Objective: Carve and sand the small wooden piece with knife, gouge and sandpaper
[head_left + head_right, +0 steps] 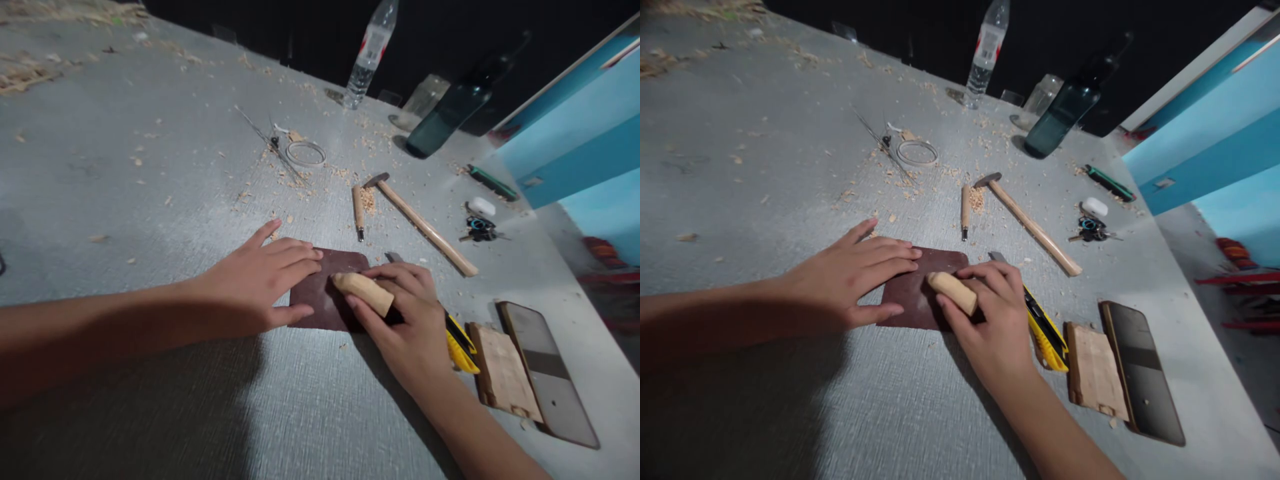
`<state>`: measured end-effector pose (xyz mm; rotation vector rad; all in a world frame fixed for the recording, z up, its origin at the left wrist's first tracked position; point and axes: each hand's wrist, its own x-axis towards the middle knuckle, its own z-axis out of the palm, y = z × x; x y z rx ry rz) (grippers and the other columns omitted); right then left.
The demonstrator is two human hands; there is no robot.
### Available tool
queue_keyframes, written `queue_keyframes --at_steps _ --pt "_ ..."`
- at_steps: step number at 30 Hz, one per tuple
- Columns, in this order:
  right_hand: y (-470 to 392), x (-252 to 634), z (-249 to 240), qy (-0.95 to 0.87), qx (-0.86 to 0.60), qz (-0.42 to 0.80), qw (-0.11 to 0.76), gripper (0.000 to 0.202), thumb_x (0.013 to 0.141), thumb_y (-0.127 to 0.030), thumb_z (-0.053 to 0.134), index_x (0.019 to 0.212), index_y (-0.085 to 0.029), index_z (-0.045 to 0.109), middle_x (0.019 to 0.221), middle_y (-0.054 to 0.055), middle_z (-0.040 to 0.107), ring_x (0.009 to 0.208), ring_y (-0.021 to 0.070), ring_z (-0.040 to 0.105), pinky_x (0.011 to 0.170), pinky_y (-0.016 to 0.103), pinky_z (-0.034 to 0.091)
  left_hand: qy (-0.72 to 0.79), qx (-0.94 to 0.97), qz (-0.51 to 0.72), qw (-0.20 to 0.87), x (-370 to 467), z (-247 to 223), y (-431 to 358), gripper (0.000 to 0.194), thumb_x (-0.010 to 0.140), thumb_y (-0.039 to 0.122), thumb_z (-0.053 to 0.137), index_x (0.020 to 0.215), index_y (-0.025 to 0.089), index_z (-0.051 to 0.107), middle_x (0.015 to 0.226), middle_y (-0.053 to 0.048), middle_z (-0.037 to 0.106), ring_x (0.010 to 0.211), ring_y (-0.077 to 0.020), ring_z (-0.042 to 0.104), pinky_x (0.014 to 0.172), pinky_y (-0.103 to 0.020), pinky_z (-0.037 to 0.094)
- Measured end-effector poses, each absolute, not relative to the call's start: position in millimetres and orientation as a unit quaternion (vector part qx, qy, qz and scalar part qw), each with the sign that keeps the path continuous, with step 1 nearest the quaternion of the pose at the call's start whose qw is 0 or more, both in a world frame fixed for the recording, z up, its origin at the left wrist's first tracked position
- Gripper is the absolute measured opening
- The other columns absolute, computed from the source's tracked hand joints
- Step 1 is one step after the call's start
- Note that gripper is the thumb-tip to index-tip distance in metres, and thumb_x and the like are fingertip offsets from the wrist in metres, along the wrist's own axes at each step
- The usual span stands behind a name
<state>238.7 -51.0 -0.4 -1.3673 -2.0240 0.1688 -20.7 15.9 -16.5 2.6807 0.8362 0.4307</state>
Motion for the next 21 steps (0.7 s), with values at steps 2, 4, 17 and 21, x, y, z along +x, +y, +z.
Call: queue_keyframes --at_steps 2,4,17,21 --pt "-50.9 238.5 -0.3 -0.778 -0.521 0.071 0.342 0.011 0.091 -0.026 0.08 0.102 -0.025 0.077 0.102 0.006 0.076 0.105 0.0285 0.063 0.095 0.051 0.053 0.29 0.934 0.149 0.147 -20.5 -16.8 15.8 0.059 0.104 0.054 0.057 0.15 0.018 0.055 0.155 -0.012 0.062 0.15 -0.0271 0.051 0.135 -0.051 -0.001" --pt "-51.1 238.0 -0.1 -0.805 -0.475 0.125 0.332 0.01 0.09 -0.026 0.081 0.099 -0.025 0.077 0.104 0.006 0.077 0.106 0.0276 0.064 0.095 0.049 0.054 0.288 0.935 0.149 0.145 -20.4 -16.6 15.7 0.057 0.104 0.054 0.057 0.148 0.018 0.057 0.156 -0.011 0.062 0.15 -0.0266 0.051 0.135 -0.05 -0.001" --pt "-50.4 237.7 -1.0 -0.794 -0.501 0.088 0.334 0.011 0.09 -0.026 0.081 0.099 -0.022 0.076 0.101 0.007 0.076 0.107 0.0287 0.061 0.097 0.05 0.052 0.294 0.932 0.15 0.153 -20.8 -16.6 15.5 0.057 0.103 0.054 0.058 0.149 0.02 0.057 0.157 -0.011 0.061 0.15 -0.0278 0.052 0.135 -0.053 0.001" --pt "-50.7 238.2 -0.8 -0.789 -0.509 0.083 0.335 0.01 0.09 -0.023 0.079 0.1 -0.022 0.076 0.102 0.007 0.076 0.107 0.0284 0.061 0.097 0.05 0.052 0.296 0.932 0.143 0.154 -21.0 -16.3 15.9 0.057 0.104 0.055 0.056 0.149 0.02 0.056 0.158 -0.01 0.06 0.151 -0.0267 0.05 0.135 -0.052 -0.001"
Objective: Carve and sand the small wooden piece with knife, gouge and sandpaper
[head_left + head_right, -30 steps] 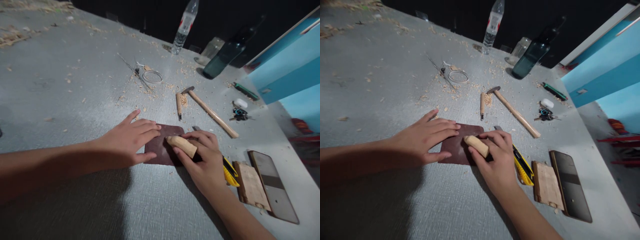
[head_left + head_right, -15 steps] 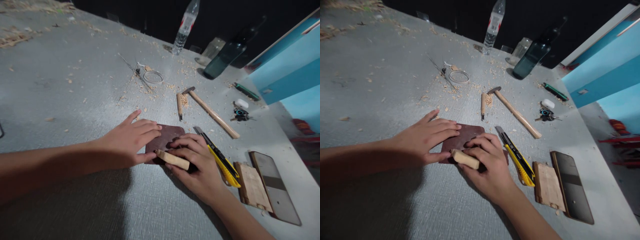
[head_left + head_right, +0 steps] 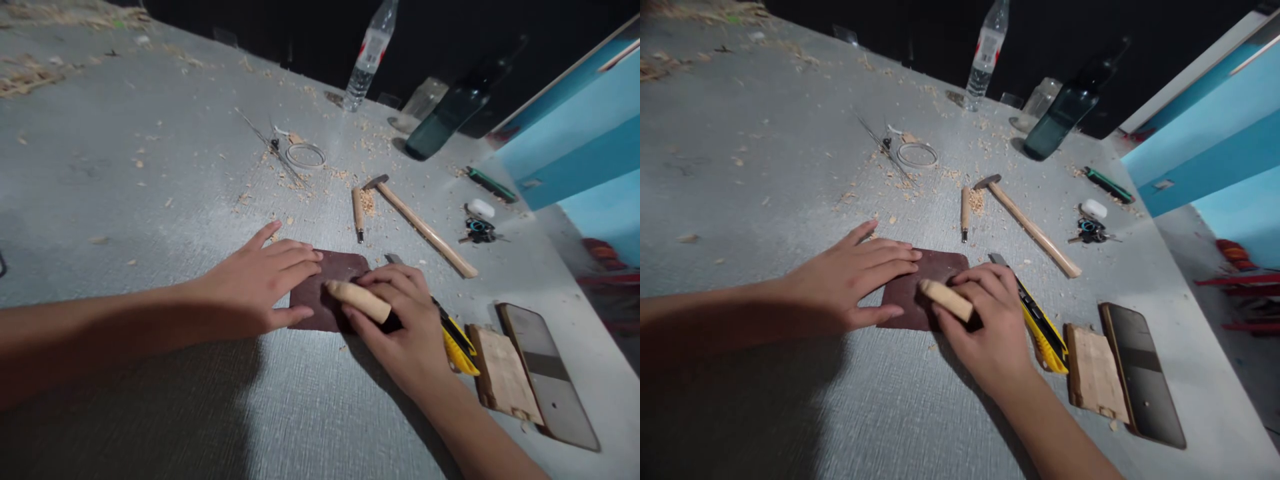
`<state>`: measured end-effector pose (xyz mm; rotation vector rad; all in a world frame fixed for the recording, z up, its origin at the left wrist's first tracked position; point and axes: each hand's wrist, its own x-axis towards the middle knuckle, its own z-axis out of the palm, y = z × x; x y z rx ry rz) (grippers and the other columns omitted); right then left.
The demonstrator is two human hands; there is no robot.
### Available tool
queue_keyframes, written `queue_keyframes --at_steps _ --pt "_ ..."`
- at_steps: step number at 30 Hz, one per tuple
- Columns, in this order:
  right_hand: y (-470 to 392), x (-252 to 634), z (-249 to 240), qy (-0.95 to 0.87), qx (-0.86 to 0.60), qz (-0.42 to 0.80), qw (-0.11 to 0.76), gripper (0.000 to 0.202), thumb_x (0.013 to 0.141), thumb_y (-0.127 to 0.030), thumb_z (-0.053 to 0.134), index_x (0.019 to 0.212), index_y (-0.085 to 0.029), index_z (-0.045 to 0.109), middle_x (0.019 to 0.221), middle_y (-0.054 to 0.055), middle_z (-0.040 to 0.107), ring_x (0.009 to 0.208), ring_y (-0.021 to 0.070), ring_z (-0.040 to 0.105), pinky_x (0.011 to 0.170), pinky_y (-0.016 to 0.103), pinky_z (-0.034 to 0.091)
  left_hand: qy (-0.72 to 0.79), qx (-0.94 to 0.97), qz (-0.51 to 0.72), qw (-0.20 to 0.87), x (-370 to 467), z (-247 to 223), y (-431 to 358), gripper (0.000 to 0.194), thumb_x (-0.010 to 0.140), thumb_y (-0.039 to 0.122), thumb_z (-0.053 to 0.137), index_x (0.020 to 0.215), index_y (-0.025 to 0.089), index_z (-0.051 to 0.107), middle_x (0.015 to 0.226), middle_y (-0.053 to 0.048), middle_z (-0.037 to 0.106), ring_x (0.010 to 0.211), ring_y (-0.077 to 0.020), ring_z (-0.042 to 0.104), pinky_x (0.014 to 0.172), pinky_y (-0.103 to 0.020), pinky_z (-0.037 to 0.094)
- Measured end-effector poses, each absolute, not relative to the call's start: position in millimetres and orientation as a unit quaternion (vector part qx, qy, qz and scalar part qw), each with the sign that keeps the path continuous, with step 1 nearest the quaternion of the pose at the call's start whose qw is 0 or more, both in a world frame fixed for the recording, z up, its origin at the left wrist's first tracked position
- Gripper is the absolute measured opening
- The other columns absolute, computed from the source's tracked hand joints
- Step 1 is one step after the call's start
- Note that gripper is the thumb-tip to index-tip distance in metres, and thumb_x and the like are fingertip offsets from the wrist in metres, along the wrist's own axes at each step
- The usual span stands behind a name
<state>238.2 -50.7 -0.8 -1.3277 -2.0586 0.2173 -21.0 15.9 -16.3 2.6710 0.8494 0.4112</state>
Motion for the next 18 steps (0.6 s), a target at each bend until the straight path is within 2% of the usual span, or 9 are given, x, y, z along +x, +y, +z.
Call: queue_keyframes --at_steps 3,7,12,16,18 --pt "-51.2 238.0 -0.6 -0.816 -0.462 0.132 0.323 0.009 0.09 -0.024 0.079 0.098 -0.021 0.076 0.106 0.007 0.077 0.111 0.0284 0.062 0.099 0.05 0.052 0.291 0.934 0.14 0.155 -21.1 -16.0 15.9 0.056 0.104 0.055 0.056 0.147 0.018 0.058 0.158 -0.011 0.06 0.151 -0.0267 0.05 0.135 -0.052 -0.002" --pt "-50.1 239.5 -2.2 -0.768 -0.542 0.051 0.337 0.013 0.09 -0.029 0.082 0.101 -0.022 0.078 0.1 0.007 0.076 0.106 0.0288 0.06 0.097 0.051 0.05 0.286 0.934 0.149 0.153 -21.3 -16.7 16.2 0.059 0.105 0.056 0.056 0.149 0.017 0.057 0.158 -0.011 0.06 0.151 -0.0275 0.05 0.135 -0.051 -0.003" --pt "-50.0 238.6 -1.8 -0.808 -0.471 0.132 0.329 0.01 0.089 -0.026 0.083 0.096 -0.023 0.077 0.101 0.005 0.077 0.105 0.027 0.063 0.095 0.047 0.053 0.279 0.936 0.155 0.149 -21.3 -17.1 16.9 0.057 0.104 0.054 0.058 0.147 0.017 0.058 0.156 -0.011 0.061 0.149 -0.0275 0.052 0.134 -0.052 -0.002" --pt "-50.3 238.6 -1.4 -0.771 -0.534 0.055 0.344 0.011 0.09 -0.026 0.082 0.099 -0.023 0.078 0.097 0.006 0.076 0.103 0.0277 0.062 0.093 0.048 0.052 0.279 0.936 0.158 0.149 -21.2 -18.0 16.9 0.056 0.104 0.054 0.058 0.147 0.018 0.058 0.156 -0.011 0.062 0.148 -0.0282 0.053 0.134 -0.053 -0.001" --pt "-50.5 238.6 -1.4 -0.785 -0.51 0.092 0.339 0.009 0.09 -0.025 0.082 0.098 -0.023 0.078 0.097 0.005 0.076 0.103 0.0268 0.063 0.093 0.047 0.053 0.276 0.936 0.164 0.148 -21.2 -19.1 16.7 0.056 0.104 0.054 0.058 0.146 0.018 0.058 0.155 -0.011 0.062 0.148 -0.0281 0.053 0.134 -0.053 -0.001"
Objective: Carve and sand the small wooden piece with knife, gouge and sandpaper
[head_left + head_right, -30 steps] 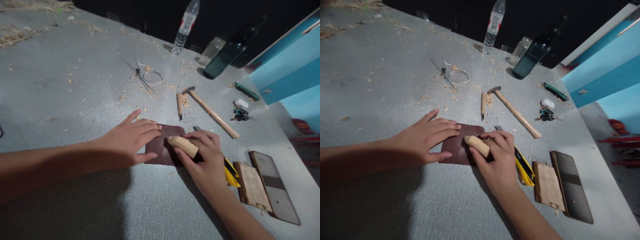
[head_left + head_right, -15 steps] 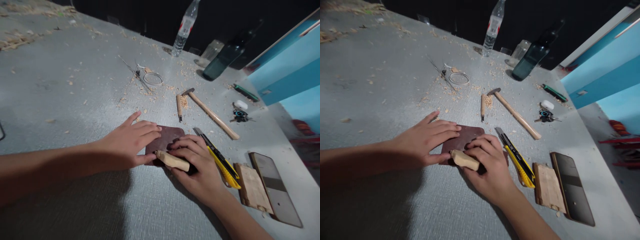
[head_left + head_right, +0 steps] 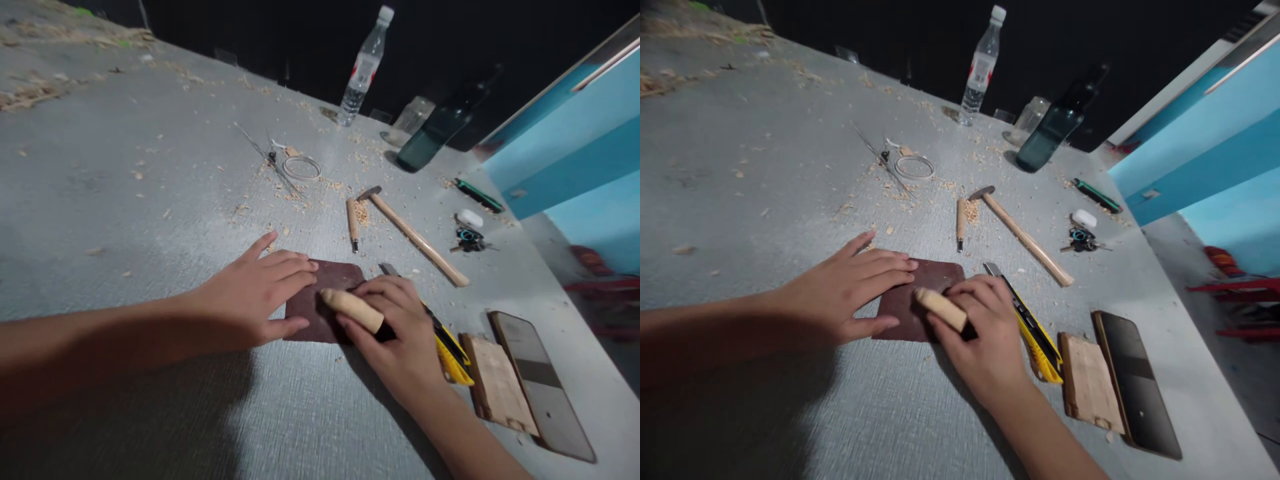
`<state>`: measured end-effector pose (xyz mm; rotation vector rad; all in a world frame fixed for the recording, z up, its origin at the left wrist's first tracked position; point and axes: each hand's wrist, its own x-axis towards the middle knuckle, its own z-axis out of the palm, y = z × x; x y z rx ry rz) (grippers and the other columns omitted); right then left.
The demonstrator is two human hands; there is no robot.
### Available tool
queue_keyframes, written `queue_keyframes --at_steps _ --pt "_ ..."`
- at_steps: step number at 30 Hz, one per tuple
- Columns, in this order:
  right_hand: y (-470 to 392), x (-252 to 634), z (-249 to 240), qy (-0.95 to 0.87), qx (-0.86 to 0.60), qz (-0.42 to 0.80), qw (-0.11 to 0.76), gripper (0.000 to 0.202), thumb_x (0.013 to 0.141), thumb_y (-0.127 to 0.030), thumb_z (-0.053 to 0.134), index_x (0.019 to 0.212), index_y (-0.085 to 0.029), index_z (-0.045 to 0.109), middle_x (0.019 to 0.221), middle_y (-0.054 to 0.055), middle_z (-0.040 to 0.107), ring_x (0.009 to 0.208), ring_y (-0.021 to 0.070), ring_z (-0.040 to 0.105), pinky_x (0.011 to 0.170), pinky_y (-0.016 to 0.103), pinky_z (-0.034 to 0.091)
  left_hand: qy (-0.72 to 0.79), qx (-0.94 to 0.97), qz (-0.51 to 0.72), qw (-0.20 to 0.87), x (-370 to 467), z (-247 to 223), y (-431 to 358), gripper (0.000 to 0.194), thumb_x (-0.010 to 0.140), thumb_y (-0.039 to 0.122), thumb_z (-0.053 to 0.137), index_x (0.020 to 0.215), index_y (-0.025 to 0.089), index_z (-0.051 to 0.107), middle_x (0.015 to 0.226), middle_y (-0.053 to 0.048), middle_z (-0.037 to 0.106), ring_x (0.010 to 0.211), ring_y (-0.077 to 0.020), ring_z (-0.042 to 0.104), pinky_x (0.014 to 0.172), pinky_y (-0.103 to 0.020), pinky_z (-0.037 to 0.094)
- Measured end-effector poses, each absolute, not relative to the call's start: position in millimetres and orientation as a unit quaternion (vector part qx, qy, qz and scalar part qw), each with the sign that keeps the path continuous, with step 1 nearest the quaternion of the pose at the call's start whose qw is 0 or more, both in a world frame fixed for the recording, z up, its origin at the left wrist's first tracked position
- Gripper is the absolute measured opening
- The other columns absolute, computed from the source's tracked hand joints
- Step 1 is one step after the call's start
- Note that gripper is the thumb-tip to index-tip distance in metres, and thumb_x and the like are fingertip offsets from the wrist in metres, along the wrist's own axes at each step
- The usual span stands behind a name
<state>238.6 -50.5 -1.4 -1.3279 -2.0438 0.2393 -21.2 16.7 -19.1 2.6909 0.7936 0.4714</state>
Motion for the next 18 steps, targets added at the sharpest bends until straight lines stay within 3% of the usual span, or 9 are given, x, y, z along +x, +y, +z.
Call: queue_keyframes --at_steps 3,7,11,15,18 --pt "-50.5 238.8 -1.7 -0.802 -0.479 0.134 0.331 0.01 0.089 -0.027 0.084 0.095 -0.024 0.077 0.099 0.004 0.077 0.105 0.0264 0.063 0.094 0.046 0.053 0.272 0.935 0.171 0.147 -21.2 -20.3 16.4 0.056 0.103 0.054 0.059 0.146 0.018 0.058 0.155 -0.011 0.063 0.148 -0.0276 0.054 0.135 -0.051 -0.002" --pt "-50.2 239.3 -1.4 -0.767 -0.538 0.063 0.343 0.011 0.09 -0.025 0.083 0.1 -0.023 0.079 0.099 0.005 0.076 0.104 0.0262 0.061 0.093 0.046 0.052 0.273 0.934 0.176 0.149 -21.6 -20.9 16.3 0.056 0.102 0.054 0.061 0.146 0.019 0.058 0.155 -0.011 0.063 0.147 -0.0281 0.054 0.135 -0.052 0.0" --pt "-50.8 237.6 0.0 -0.803 -0.476 0.142 0.329 0.009 0.088 -0.029 0.085 0.095 -0.025 0.079 0.101 0.004 0.077 0.107 0.0264 0.062 0.096 0.047 0.053 0.27 0.934 0.183 0.145 -22.1 -22.2 16.4 0.055 0.102 0.055 0.062 0.143 0.019 0.06 0.154 -0.011 0.063 0.148 -0.0279 0.054 0.136 -0.052 -0.001" --pt "-50.9 238.2 -0.1 -0.764 -0.541 0.065 0.344 0.013 0.09 -0.027 0.083 0.102 -0.025 0.08 0.102 0.005 0.077 0.107 0.0282 0.061 0.096 0.05 0.052 0.27 0.934 0.185 0.141 -22.0 -23.3 15.8 0.054 0.102 0.054 0.061 0.144 0.02 0.06 0.154 -0.011 0.063 0.147 -0.0277 0.054 0.136 -0.053 0.001" --pt "-51.2 237.9 0.4 -0.784 -0.508 0.114 0.338 0.01 0.088 -0.026 0.083 0.098 -0.026 0.079 0.103 0.005 0.077 0.107 0.0274 0.063 0.095 0.049 0.054 0.27 0.934 0.184 0.142 -21.5 -22.9 15.2 0.054 0.102 0.054 0.061 0.144 0.019 0.06 0.154 -0.012 0.063 0.147 -0.0282 0.055 0.136 -0.054 0.002"
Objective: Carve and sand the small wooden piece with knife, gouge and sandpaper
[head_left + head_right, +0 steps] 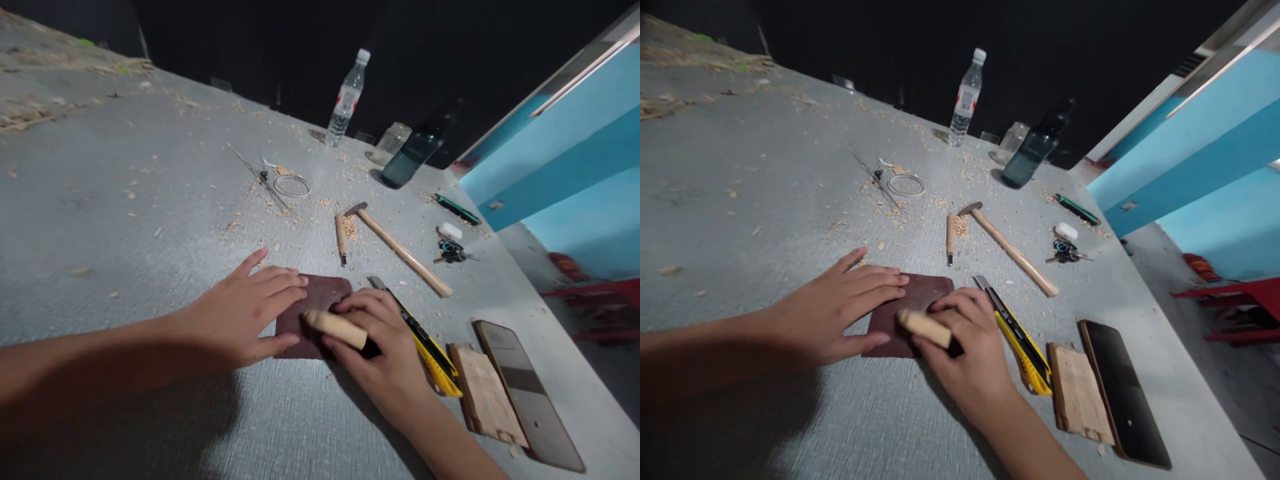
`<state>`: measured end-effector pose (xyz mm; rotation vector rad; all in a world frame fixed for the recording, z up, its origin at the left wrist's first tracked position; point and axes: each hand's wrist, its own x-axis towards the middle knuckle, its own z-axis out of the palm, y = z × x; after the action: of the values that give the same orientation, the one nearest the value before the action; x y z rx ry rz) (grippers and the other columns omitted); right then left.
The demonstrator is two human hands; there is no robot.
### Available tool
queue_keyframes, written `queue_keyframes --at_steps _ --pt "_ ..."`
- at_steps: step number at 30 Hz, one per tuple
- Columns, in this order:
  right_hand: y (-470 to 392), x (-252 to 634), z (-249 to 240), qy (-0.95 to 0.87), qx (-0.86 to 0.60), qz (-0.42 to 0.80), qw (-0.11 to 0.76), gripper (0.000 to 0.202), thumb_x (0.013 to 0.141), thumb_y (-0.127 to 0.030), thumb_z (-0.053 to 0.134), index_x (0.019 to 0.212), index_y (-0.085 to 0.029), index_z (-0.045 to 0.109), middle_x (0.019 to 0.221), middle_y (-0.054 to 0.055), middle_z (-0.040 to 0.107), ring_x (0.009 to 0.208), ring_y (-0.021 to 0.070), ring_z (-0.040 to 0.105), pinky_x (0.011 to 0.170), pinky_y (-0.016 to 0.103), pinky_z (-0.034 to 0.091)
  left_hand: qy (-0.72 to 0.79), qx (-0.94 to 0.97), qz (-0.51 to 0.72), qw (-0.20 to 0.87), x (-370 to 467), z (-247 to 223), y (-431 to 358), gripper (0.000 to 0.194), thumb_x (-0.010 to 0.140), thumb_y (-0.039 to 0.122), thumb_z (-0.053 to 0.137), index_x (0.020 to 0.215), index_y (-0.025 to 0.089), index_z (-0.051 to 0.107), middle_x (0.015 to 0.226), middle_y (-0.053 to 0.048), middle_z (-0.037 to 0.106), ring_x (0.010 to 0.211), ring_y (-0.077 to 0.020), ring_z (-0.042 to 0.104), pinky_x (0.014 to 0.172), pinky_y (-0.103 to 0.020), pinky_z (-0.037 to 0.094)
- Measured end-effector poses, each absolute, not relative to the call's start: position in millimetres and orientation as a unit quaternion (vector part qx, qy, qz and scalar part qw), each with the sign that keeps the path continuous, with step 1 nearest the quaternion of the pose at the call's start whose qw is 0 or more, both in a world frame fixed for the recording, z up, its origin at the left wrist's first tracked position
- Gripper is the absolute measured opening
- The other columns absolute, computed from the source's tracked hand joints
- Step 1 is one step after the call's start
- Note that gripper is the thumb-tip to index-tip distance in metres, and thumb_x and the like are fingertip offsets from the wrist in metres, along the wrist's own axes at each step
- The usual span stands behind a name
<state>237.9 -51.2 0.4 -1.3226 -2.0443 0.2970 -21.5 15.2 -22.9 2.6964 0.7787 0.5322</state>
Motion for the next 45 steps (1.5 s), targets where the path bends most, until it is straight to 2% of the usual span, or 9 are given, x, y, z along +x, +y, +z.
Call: queue_keyframes --at_steps 6,11,15,19,23,28,32,40,45 --pt "-50.8 238.0 -0.3 -0.761 -0.546 0.062 0.344 0.01 0.09 -0.026 0.082 0.1 -0.026 0.079 0.1 0.006 0.077 0.104 0.0282 0.062 0.092 0.051 0.054 0.27 0.933 0.187 0.145 -21.1 -20.6 15.2 0.053 0.101 0.053 0.062 0.143 0.021 0.061 0.153 -0.012 0.064 0.146 -0.0287 0.057 0.137 -0.056 0.005" --pt "-51.3 238.5 -2.0 -0.801 -0.48 0.137 0.33 0.013 0.088 -0.029 0.085 0.097 -0.026 0.078 0.102 0.004 0.078 0.109 0.0281 0.063 0.098 0.052 0.053 0.271 0.934 0.181 0.144 -20.4 -20.8 15.6 0.054 0.101 0.055 0.063 0.143 0.02 0.061 0.154 -0.012 0.064 0.147 -0.0296 0.055 0.137 -0.056 0.004" --pt "-51.4 239.4 -1.8 -0.766 -0.541 0.063 0.34 0.013 0.09 -0.026 0.082 0.102 -0.025 0.079 0.102 0.005 0.077 0.107 0.0292 0.061 0.096 0.054 0.052 0.27 0.936 0.181 0.136 -20.1 -22.6 15.1 0.054 0.102 0.054 0.061 0.144 0.019 0.059 0.155 -0.012 0.063 0.147 -0.0277 0.055 0.137 -0.054 0.001" --pt "-51.7 238.8 -0.8 -0.799 -0.482 0.143 0.331 0.011 0.088 -0.029 0.085 0.095 -0.026 0.078 0.102 0.004 0.078 0.109 0.0277 0.063 0.096 0.05 0.054 0.272 0.935 0.183 0.137 -20.4 -22.6 14.8 0.054 0.101 0.054 0.063 0.143 0.02 0.06 0.155 -0.012 0.063 0.148 -0.0276 0.055 0.137 -0.054 0.001" --pt "-50.7 238.5 -1.3 -0.769 -0.538 0.067 0.34 0.011 0.09 -0.027 0.082 0.101 -0.026 0.078 0.098 0.005 0.077 0.104 0.0285 0.063 0.093 0.052 0.054 0.271 0.935 0.183 0.138 -20.6 -21.8 15.0 0.055 0.101 0.054 0.062 0.144 0.02 0.06 0.154 -0.012 0.064 0.147 -0.0278 0.056 0.137 -0.054 0.001" --pt "-51.3 237.3 -0.4 -0.806 -0.466 0.154 0.33 0.011 0.089 -0.03 0.084 0.095 -0.026 0.076 0.1 0.004 0.078 0.104 0.0267 0.065 0.093 0.049 0.057 0.273 0.932 0.188 0.146 -20.5 -22.9 14.9 0.054 0.1 0.053 0.064 0.144 0.021 0.061 0.154 -0.012 0.063 0.147 -0.0302 0.055 0.136 -0.057 0.006" --pt "-52.2 238.5 -0.3 -0.774 -0.533 0.069 0.333 0.014 0.091 -0.027 0.082 0.105 -0.027 0.08 0.105 0.006 0.077 0.108 0.0291 0.061 0.095 0.053 0.054 0.272 0.931 0.191 0.147 -20.6 -23.7 14.7 0.054 0.101 0.053 0.063 0.145 0.021 0.06 0.153 -0.012 0.064 0.146 -0.0304 0.056 0.136 -0.057 0.006" --pt "-52.8 238.2 -1.3 -0.777 -0.532 0.056 0.331 0.014 0.091 -0.027 0.081 0.105 -0.026 0.079 0.104 0.006 0.077 0.108 0.0297 0.061 0.095 0.053 0.054 0.273 0.933 0.182 0.145 -20.4 -22.0 15.3 0.055 0.1 0.053 0.065 0.145 0.02 0.06 0.153 -0.013 0.064 0.146 -0.0303 0.057 0.136 -0.057 0.006" --pt "-52.1 237.9 -1.1 -0.816 -0.464 0.13 0.32 0.012 0.092 -0.03 0.082 0.101 -0.026 0.077 0.103 0.004 0.078 0.108 0.0278 0.064 0.095 0.049 0.055 0.274 0.934 0.181 0.141 -20.1 -22.6 14.7 0.057 0.099 0.053 0.066 0.144 0.02 0.06 0.154 -0.012 0.063 0.147 -0.0306 0.055 0.136 -0.057 0.006"
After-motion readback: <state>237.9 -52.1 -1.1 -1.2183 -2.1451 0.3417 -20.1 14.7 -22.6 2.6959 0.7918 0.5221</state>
